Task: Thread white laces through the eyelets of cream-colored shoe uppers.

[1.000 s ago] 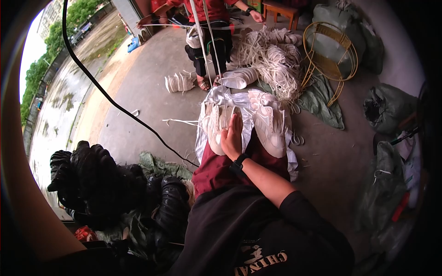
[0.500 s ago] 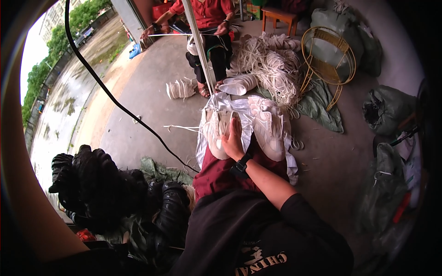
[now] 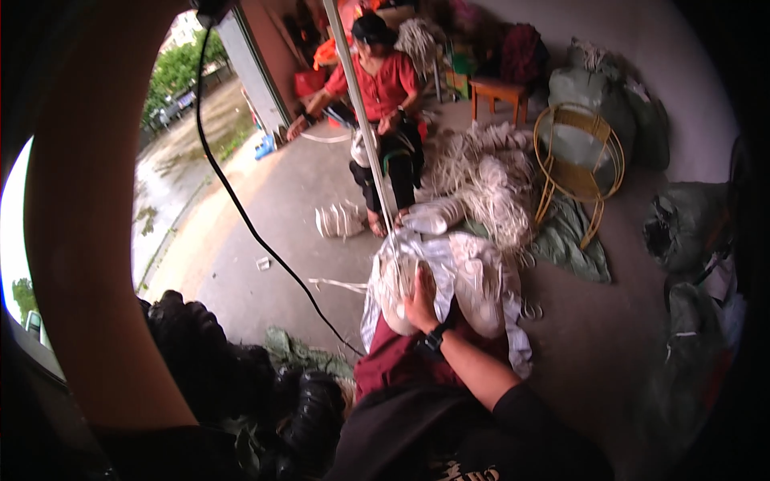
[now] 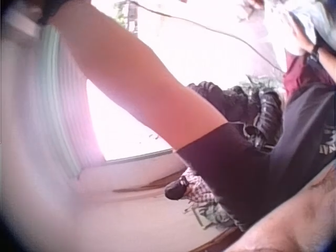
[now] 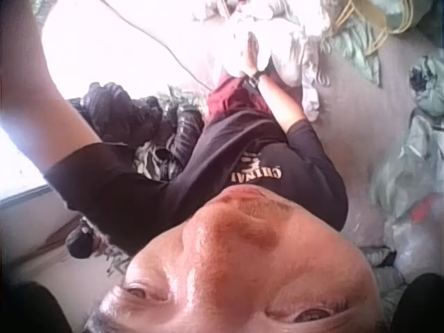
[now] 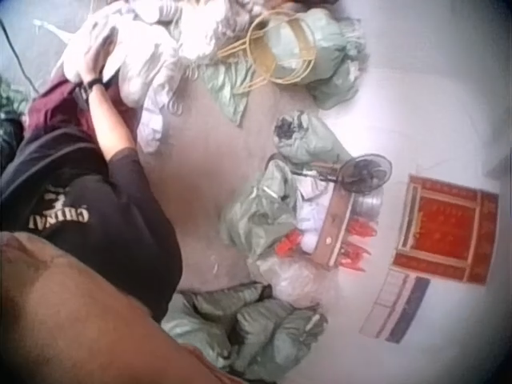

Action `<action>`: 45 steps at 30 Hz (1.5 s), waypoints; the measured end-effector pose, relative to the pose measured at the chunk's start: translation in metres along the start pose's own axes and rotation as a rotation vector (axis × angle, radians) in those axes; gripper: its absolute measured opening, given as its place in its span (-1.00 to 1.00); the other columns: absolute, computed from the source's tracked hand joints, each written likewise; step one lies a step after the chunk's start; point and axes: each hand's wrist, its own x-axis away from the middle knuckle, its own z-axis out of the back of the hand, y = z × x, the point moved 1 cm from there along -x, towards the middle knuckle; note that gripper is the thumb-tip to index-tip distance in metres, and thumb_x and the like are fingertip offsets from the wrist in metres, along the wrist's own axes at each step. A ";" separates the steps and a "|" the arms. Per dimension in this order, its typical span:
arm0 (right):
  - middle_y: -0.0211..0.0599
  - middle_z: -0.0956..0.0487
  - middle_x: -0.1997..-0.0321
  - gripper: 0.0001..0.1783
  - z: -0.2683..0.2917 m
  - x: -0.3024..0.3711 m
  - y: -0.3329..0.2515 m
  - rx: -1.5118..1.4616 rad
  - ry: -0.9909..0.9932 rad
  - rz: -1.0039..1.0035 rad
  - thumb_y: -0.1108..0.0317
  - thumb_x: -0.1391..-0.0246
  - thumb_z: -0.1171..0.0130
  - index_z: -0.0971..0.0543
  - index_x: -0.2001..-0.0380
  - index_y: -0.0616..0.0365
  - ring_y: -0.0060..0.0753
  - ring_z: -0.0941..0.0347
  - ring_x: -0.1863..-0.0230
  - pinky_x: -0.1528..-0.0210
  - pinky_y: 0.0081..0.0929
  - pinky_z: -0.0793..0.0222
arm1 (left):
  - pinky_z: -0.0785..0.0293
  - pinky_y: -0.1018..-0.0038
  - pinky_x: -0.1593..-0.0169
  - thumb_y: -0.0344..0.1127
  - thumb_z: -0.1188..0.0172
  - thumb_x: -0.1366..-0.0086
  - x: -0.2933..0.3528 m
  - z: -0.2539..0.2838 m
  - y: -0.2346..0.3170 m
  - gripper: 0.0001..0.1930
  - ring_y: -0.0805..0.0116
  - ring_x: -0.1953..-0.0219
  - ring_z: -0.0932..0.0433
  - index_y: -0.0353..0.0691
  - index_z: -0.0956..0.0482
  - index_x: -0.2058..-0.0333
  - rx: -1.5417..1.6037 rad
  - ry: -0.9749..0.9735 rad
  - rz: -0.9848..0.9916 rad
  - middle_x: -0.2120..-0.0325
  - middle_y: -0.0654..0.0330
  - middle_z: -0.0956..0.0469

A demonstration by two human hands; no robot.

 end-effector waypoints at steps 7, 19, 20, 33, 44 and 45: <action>0.32 0.09 -0.44 -0.03 0.027 0.020 -0.022 -0.016 0.059 0.034 0.47 0.10 -0.08 0.13 -0.36 0.45 0.34 0.23 -0.46 -0.47 0.01 0.38 | -0.29 0.62 0.34 -0.23 -0.31 -0.24 -0.013 0.002 0.040 -0.84 0.55 0.54 -0.29 -0.08 -0.50 0.35 0.079 -0.055 -0.034 0.58 0.44 -0.34; 0.31 0.08 -0.44 -0.05 0.072 0.024 -0.053 0.011 -0.061 -0.096 0.43 0.08 -0.11 0.08 -0.35 0.46 0.26 0.26 -0.48 -0.49 -0.06 0.40 | -0.28 0.51 0.14 -0.30 -0.36 -0.18 -0.024 0.001 0.077 -0.84 0.45 0.37 -0.34 -0.11 -0.53 0.40 0.144 -0.015 0.177 0.45 0.36 -0.40; 0.31 0.08 -0.44 -0.05 0.075 0.026 -0.053 0.017 -0.057 -0.106 0.43 0.08 -0.10 0.08 -0.35 0.46 0.26 0.26 -0.48 -0.49 -0.05 0.40 | -0.28 0.51 0.14 -0.30 -0.36 -0.18 -0.024 -0.002 0.080 -0.84 0.45 0.37 -0.34 -0.11 -0.53 0.40 0.145 -0.018 0.168 0.45 0.36 -0.40; 0.32 0.09 -0.44 -0.06 0.072 0.050 -0.055 -0.065 0.036 -0.027 0.43 0.07 -0.06 0.09 -0.36 0.42 0.34 0.26 -0.47 -0.48 0.01 0.39 | -0.34 0.58 0.28 -0.27 -0.28 -0.21 -0.010 0.020 0.115 -0.87 0.62 0.38 -0.44 -0.16 -0.70 0.32 0.156 -0.261 0.045 0.43 0.46 -0.55; 0.26 0.09 -0.46 -0.07 0.082 0.057 -0.069 -0.179 -0.012 -0.130 0.10 -0.06 -0.02 0.05 -0.36 0.42 0.26 0.27 -0.48 -0.48 -0.05 0.41 | -0.31 0.62 0.22 -0.29 -0.32 -0.16 0.002 0.022 0.129 -0.87 0.65 0.35 -0.44 -0.08 -0.67 0.29 0.158 -0.231 0.109 0.38 0.48 -0.59; 0.26 0.09 -0.46 -0.07 0.082 0.055 -0.071 -0.180 -0.012 -0.127 0.10 -0.06 -0.02 0.05 -0.36 0.42 0.26 0.27 -0.48 -0.48 -0.05 0.41 | -0.31 0.62 0.21 -0.29 -0.33 -0.15 0.001 0.024 0.130 -0.87 0.65 0.35 -0.44 -0.08 -0.67 0.30 0.157 -0.247 0.115 0.39 0.48 -0.59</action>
